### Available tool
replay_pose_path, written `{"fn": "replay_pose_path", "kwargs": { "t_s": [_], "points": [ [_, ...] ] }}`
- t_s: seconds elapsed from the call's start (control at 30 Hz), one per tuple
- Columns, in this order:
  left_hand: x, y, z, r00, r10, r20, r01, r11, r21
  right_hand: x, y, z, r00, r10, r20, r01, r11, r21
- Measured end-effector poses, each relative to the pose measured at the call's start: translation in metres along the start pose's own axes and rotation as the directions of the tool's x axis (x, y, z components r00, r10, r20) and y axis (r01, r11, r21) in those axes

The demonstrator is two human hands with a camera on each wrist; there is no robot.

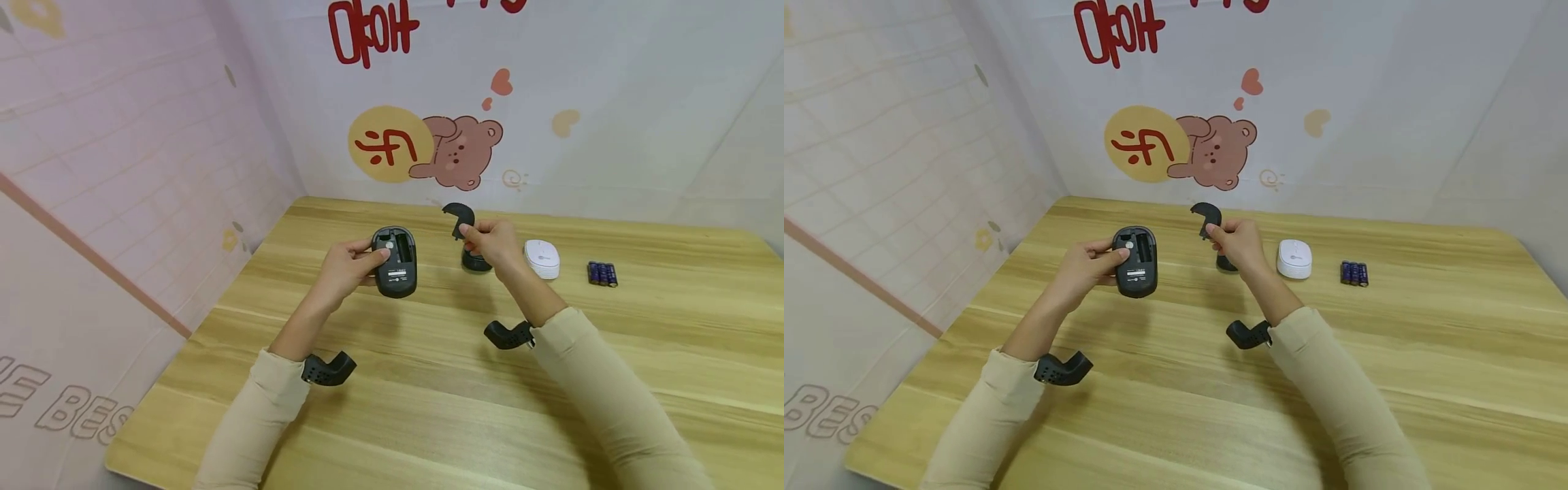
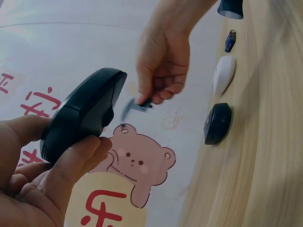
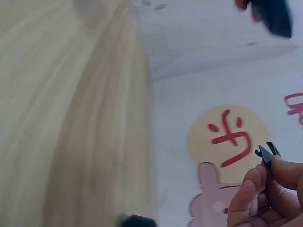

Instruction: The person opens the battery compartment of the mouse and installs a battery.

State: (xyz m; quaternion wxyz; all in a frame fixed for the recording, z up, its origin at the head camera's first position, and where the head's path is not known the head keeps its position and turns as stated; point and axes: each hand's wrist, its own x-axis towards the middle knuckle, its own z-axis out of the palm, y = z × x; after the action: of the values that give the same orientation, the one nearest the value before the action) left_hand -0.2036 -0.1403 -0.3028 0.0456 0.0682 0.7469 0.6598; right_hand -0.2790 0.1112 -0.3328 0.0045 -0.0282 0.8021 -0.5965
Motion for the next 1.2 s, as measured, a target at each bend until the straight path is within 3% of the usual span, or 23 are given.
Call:
{"fn": "replay_pose_path", "kwargs": {
  "t_s": [0.3, 0.53, 0.67, 0.97, 1.2],
  "points": [
    [-0.011, -0.001, -0.014, 0.999, 0.005, -0.033, -0.005, 1.000, 0.000, 0.024, 0.023, 0.034, 0.987, 0.128, 0.093, -0.121, 0.990, -0.075],
    [-0.012, -0.003, -0.017, 0.999, -0.008, -0.045, 0.008, 1.000, 0.015, 0.035, 0.040, 0.054, 0.984, 0.137, 0.113, -0.104, 0.961, -0.257],
    [-0.011, -0.004, -0.020, 0.998, -0.003, -0.060, 0.004, 1.000, 0.019, 0.041, 0.046, 0.062, 0.982, 0.169, 0.090, -0.135, 0.943, -0.304],
    [-0.010, -0.005, -0.020, 1.000, 0.007, -0.030, -0.007, 1.000, 0.007, 0.048, 0.043, 0.072, 0.983, 0.176, 0.060, -0.124, 0.861, -0.494],
    [-0.007, -0.007, -0.016, 1.000, -0.002, -0.002, 0.002, 1.000, 0.000, 0.048, 0.037, 0.071, 0.973, 0.223, 0.053, -0.153, 0.804, -0.575]
  ]
}}
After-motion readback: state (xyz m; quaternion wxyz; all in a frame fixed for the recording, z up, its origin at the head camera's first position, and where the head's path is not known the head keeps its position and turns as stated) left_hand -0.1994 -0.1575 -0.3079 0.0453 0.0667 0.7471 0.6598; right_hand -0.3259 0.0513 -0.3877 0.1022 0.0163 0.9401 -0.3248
